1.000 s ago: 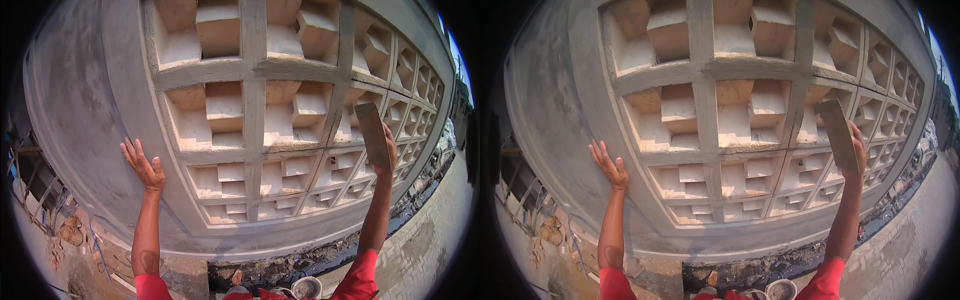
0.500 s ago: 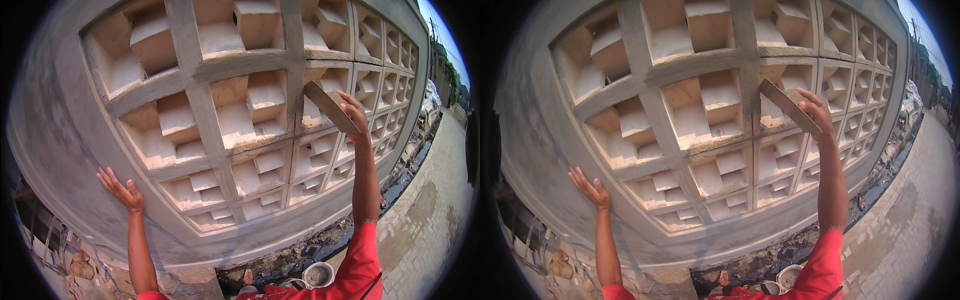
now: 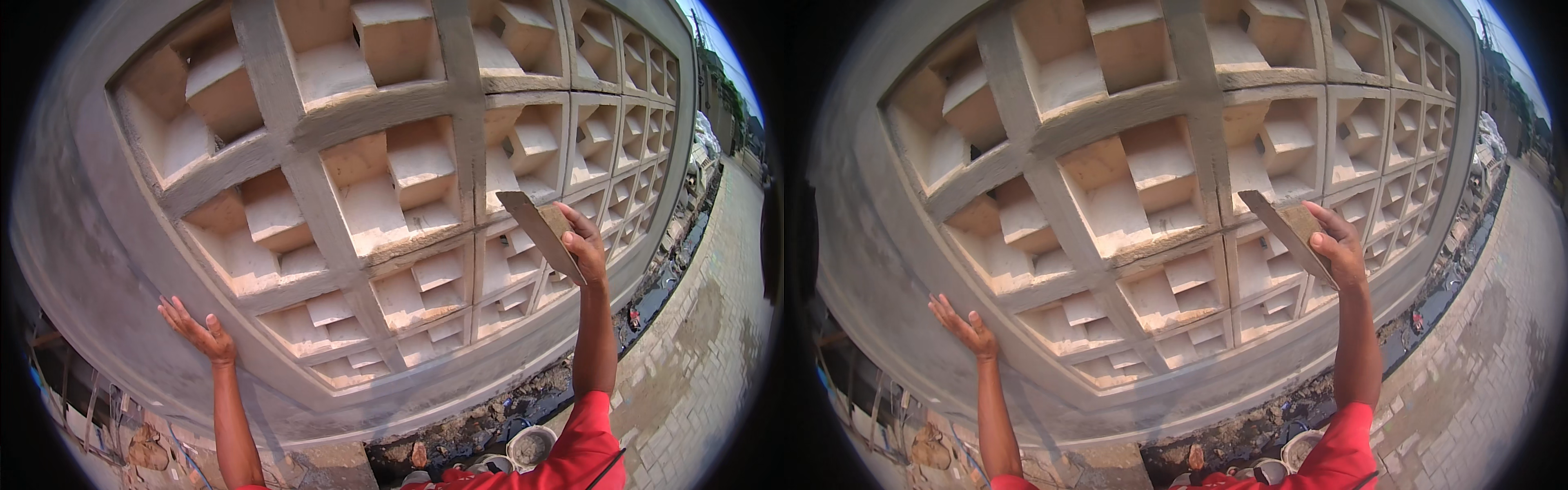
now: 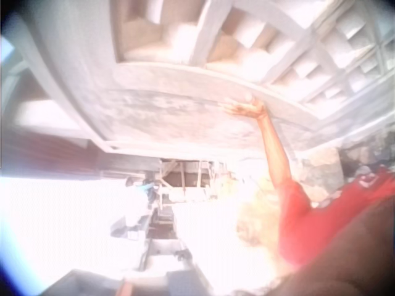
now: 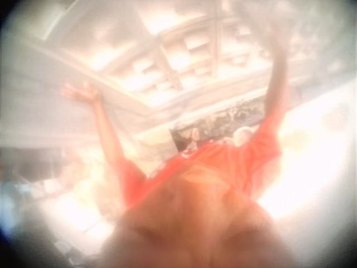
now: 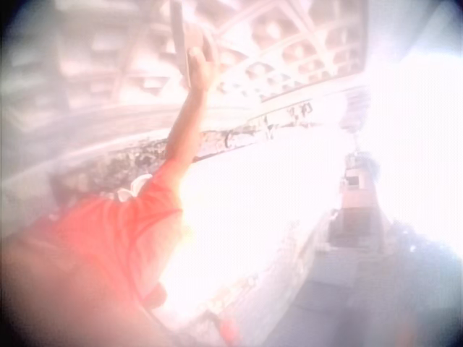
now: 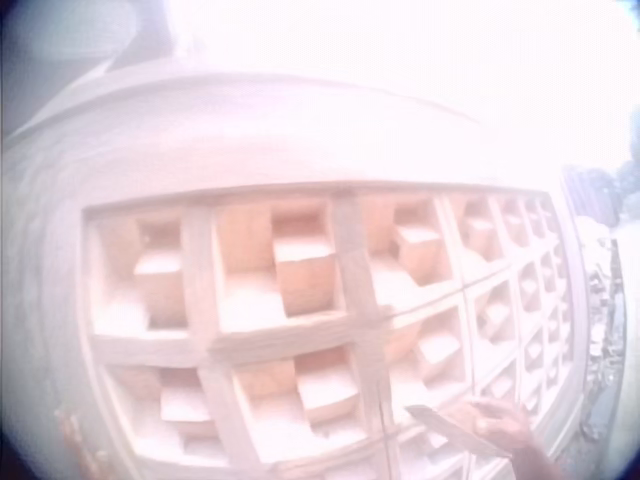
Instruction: The person applies plaster to a decorative concrete wall using a trowel, smoothing the surface and filling gaps. They then use a brush to clean excess material from the wall's recessed patterns.
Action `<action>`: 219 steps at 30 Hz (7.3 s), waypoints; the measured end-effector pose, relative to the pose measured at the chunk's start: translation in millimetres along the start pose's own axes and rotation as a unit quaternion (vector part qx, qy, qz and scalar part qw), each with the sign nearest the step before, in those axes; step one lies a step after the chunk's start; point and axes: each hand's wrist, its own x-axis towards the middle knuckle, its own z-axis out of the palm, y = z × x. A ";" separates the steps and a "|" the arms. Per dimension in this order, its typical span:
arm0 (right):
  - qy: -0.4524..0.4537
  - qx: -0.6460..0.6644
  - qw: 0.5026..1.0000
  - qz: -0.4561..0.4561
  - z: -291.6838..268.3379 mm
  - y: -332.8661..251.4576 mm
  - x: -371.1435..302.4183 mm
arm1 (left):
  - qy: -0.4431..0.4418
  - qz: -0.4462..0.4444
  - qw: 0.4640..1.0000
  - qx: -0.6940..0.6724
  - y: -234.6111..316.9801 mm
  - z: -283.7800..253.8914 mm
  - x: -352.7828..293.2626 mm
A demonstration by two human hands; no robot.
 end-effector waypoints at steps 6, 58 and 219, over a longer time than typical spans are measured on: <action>-0.032 -0.469 0.816 -0.336 51.8 -33.3 9.9 | -0.006 0.005 1.000 0.005 -3.2 -4.8 0.4; 0.089 -0.544 0.783 -0.286 116.0 10.1 -37.3 | 0.018 0.008 1.000 -0.024 -2.1 -5.8 1.9; 0.197 -0.148 0.217 0.945 1682.8 229.8 -701.7 | -0.825 0.268 0.363 -0.339 -1174.5 -60.5 -788.3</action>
